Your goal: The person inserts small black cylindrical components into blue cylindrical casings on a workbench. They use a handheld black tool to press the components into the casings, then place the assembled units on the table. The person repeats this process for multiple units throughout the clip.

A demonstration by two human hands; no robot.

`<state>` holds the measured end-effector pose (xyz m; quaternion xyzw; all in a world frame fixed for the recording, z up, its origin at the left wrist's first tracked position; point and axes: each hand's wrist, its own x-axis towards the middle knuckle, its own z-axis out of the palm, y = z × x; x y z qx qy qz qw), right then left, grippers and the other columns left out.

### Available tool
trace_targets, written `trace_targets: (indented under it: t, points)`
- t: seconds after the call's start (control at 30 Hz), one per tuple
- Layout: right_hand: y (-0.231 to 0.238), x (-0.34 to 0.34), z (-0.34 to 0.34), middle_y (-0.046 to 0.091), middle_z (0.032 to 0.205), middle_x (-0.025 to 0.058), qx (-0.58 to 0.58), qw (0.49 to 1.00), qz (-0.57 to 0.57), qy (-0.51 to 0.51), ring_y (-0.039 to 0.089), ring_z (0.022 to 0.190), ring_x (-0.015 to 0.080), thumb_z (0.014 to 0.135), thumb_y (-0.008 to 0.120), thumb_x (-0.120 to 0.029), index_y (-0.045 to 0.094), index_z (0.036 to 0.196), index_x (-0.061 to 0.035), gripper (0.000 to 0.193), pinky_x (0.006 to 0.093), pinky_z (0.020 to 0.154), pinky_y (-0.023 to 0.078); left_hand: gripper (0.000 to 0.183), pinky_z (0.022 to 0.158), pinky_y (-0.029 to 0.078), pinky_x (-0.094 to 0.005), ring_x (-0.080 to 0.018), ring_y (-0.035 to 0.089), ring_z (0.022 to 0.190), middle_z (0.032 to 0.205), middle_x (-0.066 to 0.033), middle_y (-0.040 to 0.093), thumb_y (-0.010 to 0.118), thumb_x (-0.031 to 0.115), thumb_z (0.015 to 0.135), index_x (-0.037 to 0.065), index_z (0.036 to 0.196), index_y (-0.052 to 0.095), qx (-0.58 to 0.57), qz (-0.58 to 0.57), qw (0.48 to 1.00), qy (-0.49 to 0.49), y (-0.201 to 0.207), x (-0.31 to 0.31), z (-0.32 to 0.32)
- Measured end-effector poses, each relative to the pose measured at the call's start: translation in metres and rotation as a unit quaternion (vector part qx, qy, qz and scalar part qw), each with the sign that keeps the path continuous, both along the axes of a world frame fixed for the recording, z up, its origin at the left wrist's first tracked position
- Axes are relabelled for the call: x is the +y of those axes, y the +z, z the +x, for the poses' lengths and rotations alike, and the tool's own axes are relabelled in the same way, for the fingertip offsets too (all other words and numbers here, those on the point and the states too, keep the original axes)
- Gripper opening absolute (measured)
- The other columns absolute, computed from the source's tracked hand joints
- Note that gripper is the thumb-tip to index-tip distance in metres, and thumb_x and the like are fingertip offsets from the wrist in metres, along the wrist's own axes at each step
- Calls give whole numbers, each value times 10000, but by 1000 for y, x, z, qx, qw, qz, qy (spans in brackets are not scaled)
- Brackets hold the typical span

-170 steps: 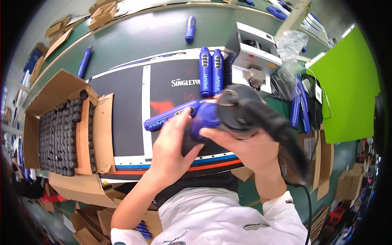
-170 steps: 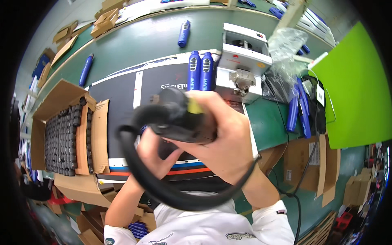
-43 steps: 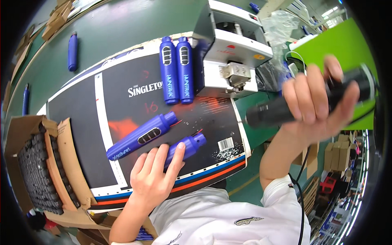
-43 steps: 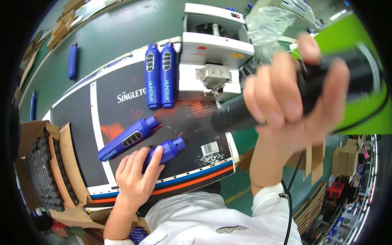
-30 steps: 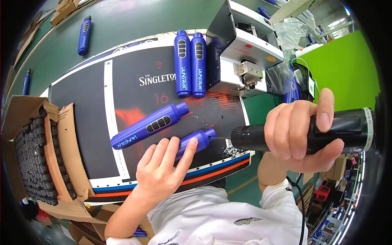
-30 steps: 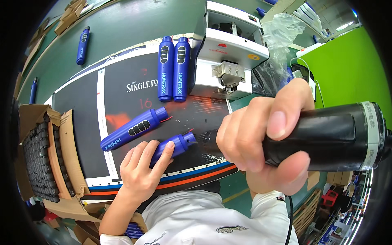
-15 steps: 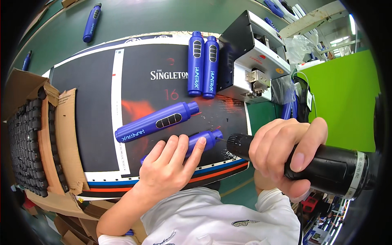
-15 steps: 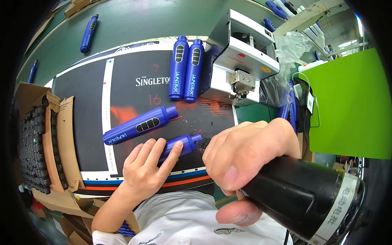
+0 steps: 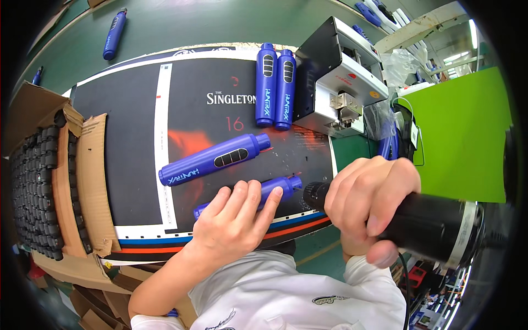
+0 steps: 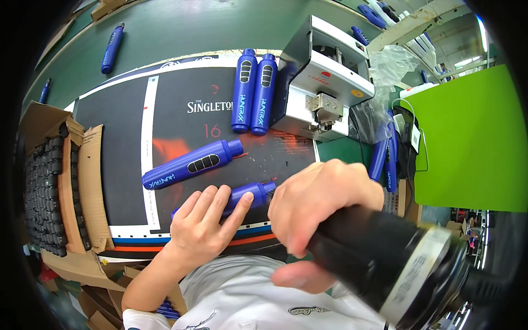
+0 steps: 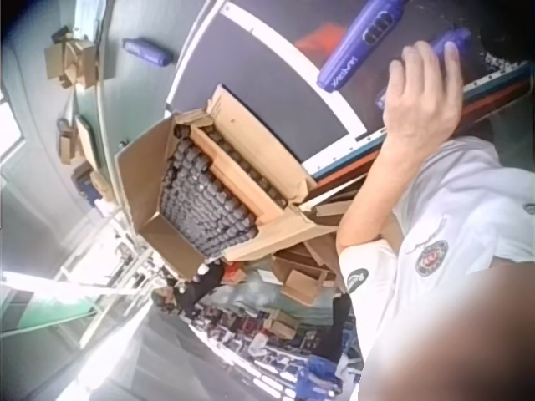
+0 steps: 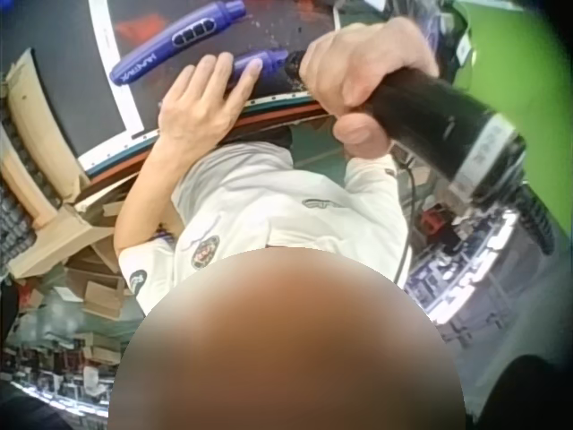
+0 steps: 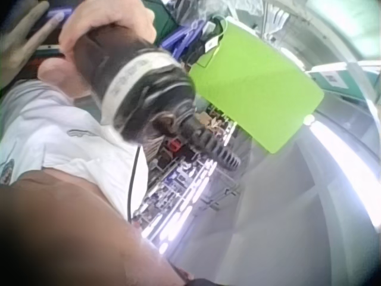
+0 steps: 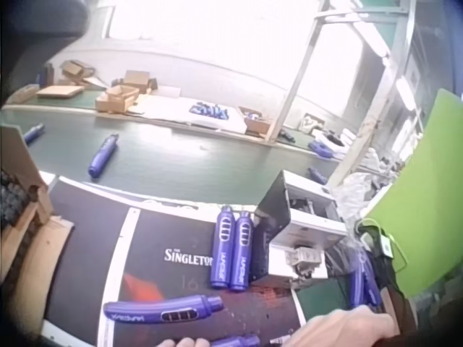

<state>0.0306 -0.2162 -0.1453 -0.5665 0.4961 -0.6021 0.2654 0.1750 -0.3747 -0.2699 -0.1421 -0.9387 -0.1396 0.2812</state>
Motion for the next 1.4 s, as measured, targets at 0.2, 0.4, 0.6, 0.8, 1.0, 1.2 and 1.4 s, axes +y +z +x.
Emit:
trace_targets:
  t: [0.2, 0.4, 0.6, 0.8, 1.0, 1.2, 1.4]
  points:
    - [-8, 36, -3, 591, 740, 39, -207, 945, -244, -70, 595, 618, 148, 957, 632, -363, 446, 1162, -84, 393, 290, 570, 486, 465, 741, 496, -368, -272, 614, 873, 983, -137, 622, 709, 153, 728, 73, 1185, 672, -7, 38, 999, 21, 5, -6, 2]
    - [-32, 68, 19, 604, 798, 80, -451, 862, -172, -154, 598, 630, 164, 986, 547, -285, 455, 1196, -55, 325, 300, 559, 495, 648, 818, 497, -372, -265, 616, 913, 1009, -162, 644, 736, -19, 758, -42, 1364, 508, -140, 454, 880, -17, 51, -26, 12]
    - [-65, 39, 59, 542, 1323, 293, -447, 862, 106, -213, 599, 1195, 365, 928, 625, -157, 460, 1256, 20, 407, 426, 874, 573, 704, 975, 507, -399, -270, 617, 1137, 1176, -209, 592, 666, -110, 787, -40, 1413, 353, -182, 726, 631, -204, 54, -13, 13]
    - [-84, 73, 64, 681, 1063, 206, -436, 872, 142, -175, 683, 976, 269, 852, 720, -113, 467, 1264, 18, 501, 379, 832, 562, 613, 965, 515, -435, -288, 616, 1138, 1163, -207, 601, 698, -103, 747, -8, 1292, 433, -127, 747, 596, -267, 57, 2, -3]
    - [-90, 94, 71, 681, 1027, 177, -493, 828, 32, -266, 643, 810, 190, 807, 759, -83, 507, 1152, -44, 430, 310, 692, 523, 736, 990, 494, -400, -306, 598, 1174, 1288, -228, 570, 675, -118, 792, -41, 1441, 335, -148, 668, 696, -216, 59, 21, -8]
    - [-82, 115, 65, 637, 1128, 190, -443, 811, -22, -381, 607, 827, 163, 778, 746, 44, 519, 1138, -59, 438, 296, 707, 493, 786, 1090, 377, -478, -437, 454, 1306, 1373, -301, 483, 771, 215, 789, -128, 1388, 394, -189, 55, 979, 48, 17, 47, 6]
    - [-79, 125, 68, 628, 1141, 174, -423, 815, -28, -396, 619, 1029, 220, 761, 734, 91, 528, 1120, -58, 440, 367, 922, 495, 751, 1154, 266, -478, -421, 396, 1362, 1369, -300, 485, 675, 416, 860, -124, 1337, 462, -224, 19, 974, -31, 15, 84, -35]
